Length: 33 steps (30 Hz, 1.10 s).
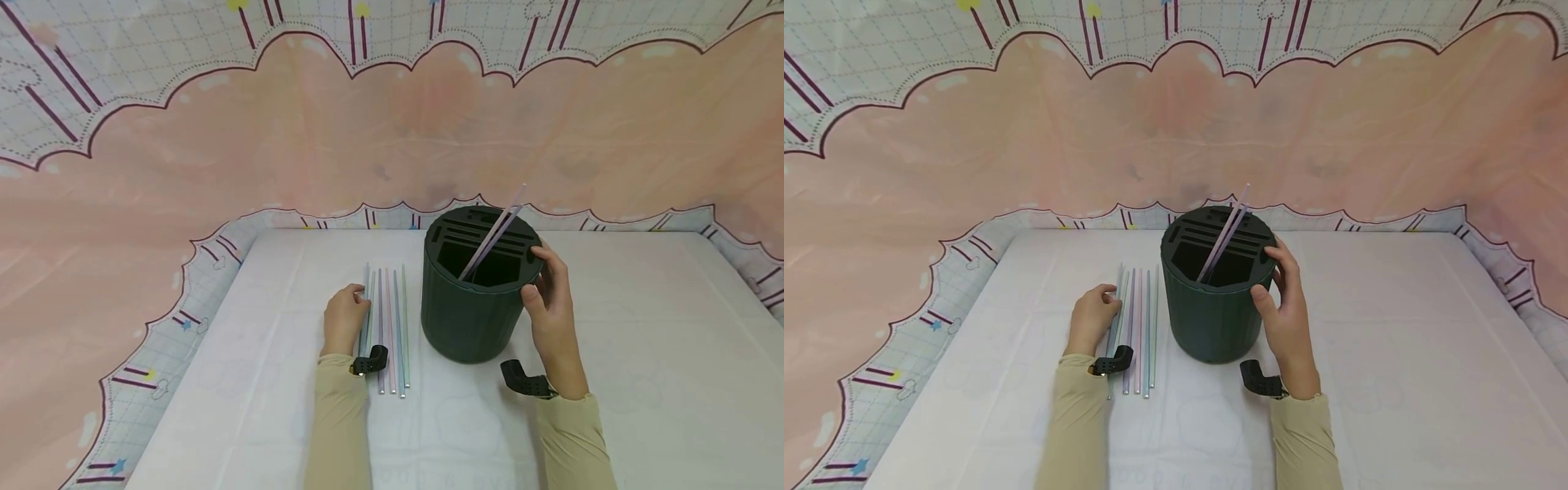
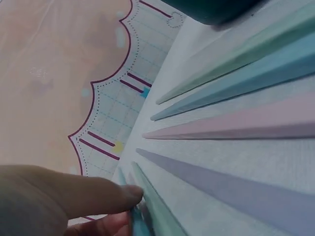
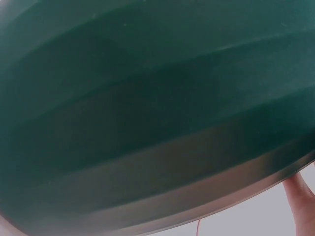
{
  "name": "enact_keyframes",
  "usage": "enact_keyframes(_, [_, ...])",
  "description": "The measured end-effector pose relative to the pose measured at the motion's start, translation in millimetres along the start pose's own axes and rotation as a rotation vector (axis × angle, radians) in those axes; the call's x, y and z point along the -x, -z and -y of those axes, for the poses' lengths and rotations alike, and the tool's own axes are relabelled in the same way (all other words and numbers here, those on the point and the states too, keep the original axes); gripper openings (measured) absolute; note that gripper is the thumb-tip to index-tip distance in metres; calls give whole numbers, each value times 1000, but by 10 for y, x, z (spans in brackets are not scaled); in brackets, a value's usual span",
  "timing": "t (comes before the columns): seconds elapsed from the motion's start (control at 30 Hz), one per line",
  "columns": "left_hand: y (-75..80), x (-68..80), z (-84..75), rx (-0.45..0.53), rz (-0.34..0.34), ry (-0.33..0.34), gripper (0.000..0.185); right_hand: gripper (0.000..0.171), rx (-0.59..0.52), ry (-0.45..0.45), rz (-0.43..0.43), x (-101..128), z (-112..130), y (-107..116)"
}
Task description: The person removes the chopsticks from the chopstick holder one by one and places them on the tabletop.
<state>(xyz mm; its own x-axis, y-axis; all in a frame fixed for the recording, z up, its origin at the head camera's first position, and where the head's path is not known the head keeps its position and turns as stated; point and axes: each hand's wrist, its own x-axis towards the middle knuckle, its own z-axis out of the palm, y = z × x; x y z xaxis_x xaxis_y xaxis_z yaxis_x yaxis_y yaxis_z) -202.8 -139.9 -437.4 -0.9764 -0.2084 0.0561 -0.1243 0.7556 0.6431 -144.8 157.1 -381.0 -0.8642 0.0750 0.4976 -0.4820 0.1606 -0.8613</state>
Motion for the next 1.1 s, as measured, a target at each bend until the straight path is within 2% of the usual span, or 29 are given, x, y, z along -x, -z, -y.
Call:
enact_keyframes(0.17, [-11, 10, 12, -4, -32, -42, 31, 49, -7, 6, 2, 2, 44, -12])
enact_keyframes(0.37, [-6, -7, -3, 42, 23, -73, 30, 50, 0, 0, 7, -2, 58, -13])
enact_keyframes(0.53, [54, -7, -138, 141, 55, -147, 27, 50, 6, 1, 6, -15, -14, 6])
enact_keyframes(0.7, [180, 55, -418, 177, 2, -256, 24, 50, 10, 2, 8, -25, -42, 17])
enact_keyframes(0.87, [311, 195, -719, 189, -108, -413, 22, 51, 17, -9, 7, -24, -42, 22])
enact_keyframes(1.0, [394, 314, -910, 265, -206, -542, 20, 51, 13, -13, 8, -21, -26, 21])
enact_keyframes(1.1, [446, 396, -1020, 318, -248, -623, 19, 51, 3, -5, 11, -24, -13, 17])
